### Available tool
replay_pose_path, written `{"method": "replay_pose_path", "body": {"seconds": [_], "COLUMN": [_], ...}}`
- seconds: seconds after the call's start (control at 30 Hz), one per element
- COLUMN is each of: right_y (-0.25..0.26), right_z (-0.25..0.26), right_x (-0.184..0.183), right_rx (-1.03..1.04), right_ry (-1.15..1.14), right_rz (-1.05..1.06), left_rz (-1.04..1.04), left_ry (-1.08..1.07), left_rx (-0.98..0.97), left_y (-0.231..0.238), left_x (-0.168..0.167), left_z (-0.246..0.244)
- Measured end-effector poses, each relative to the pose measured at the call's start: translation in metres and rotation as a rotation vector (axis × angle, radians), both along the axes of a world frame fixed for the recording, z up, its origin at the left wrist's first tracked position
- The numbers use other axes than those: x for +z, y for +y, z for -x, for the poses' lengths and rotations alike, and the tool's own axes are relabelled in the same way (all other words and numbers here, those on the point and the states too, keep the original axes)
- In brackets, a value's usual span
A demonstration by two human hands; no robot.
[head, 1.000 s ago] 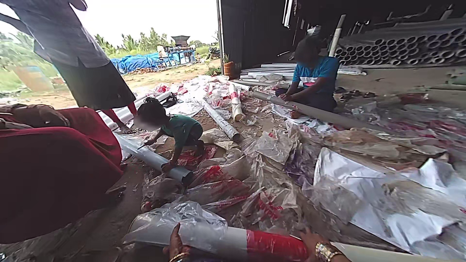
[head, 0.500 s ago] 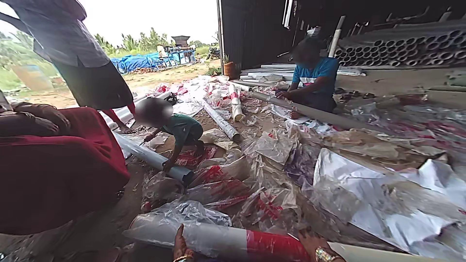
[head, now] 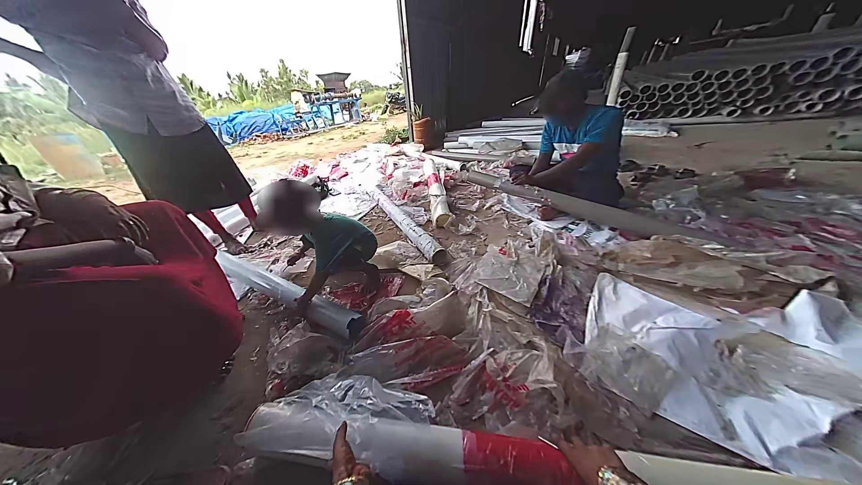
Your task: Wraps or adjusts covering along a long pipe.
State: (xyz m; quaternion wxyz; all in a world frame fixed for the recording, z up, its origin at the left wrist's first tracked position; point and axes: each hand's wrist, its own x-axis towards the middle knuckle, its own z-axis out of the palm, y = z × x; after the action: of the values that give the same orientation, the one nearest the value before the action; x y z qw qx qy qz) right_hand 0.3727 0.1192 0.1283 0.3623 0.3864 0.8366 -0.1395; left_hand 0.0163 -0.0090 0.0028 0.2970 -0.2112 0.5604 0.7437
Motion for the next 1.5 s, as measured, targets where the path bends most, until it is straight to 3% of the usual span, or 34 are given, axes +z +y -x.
{"method": "replay_pose_path", "body": {"seconds": [0.03, 0.1, 0.17, 0.27, 0.37, 0.43, 0.63, 0.73, 0.83, 0.9, 0.97, 1.13, 1.4, 1.5], "right_y": [-0.002, 0.002, 0.018, 0.017, 0.0, -0.006, -0.023, -0.013, -0.01, -0.011, -0.009, 0.004, -0.014, -0.01], "right_z": [0.005, -0.016, -0.024, -0.025, -0.03, -0.035, -0.036, -0.051, -0.033, -0.036, -0.032, -0.053, -0.026, -0.028], "right_x": [0.003, -0.079, -0.127, -0.128, -0.136, -0.157, -0.157, -0.215, -0.182, -0.187, -0.179, -0.227, -0.146, -0.154], "right_rx": [-0.098, -0.223, -0.236, -0.277, -0.29, -0.24, -0.165, -0.158, -0.219, -0.223, -0.232, -0.216, -0.232, -0.228], "right_ry": [-0.074, 0.195, 0.126, 0.118, 0.2, 0.198, 0.1, 0.266, 0.093, 0.187, 0.125, 0.255, 0.09, 0.099], "right_rz": [0.06, -0.123, -0.081, -0.043, -0.135, -0.205, -0.28, -0.449, -0.286, -0.344, -0.282, -0.342, -0.219, -0.214], "left_rz": [0.008, 0.06, 0.094, 0.074, -0.039, -0.112, -0.217, -0.19, -0.14, -0.122, -0.119, -0.109, -0.123, -0.125], "left_ry": [0.008, 0.013, 0.022, 0.017, 0.009, 0.006, -0.008, -0.019, -0.026, -0.032, -0.049, -0.096, -0.089, -0.09], "left_rx": [0.011, 0.029, 0.024, 0.028, 0.04, 0.037, 0.022, 0.031, 0.025, 0.028, 0.023, -0.014, -0.028, -0.007], "left_y": [0.001, 0.003, 0.002, 0.002, 0.002, -0.002, -0.01, -0.007, -0.005, -0.003, -0.001, 0.0, 0.0, 0.001], "left_x": [-0.003, -0.006, -0.009, -0.009, 0.007, 0.021, 0.034, 0.036, 0.036, 0.034, 0.032, 0.018, 0.022, 0.022], "left_z": [0.001, 0.003, 0.002, 0.001, -0.001, -0.004, -0.001, -0.002, 0.0, 0.001, 0.002, 0.009, 0.007, 0.007]}}
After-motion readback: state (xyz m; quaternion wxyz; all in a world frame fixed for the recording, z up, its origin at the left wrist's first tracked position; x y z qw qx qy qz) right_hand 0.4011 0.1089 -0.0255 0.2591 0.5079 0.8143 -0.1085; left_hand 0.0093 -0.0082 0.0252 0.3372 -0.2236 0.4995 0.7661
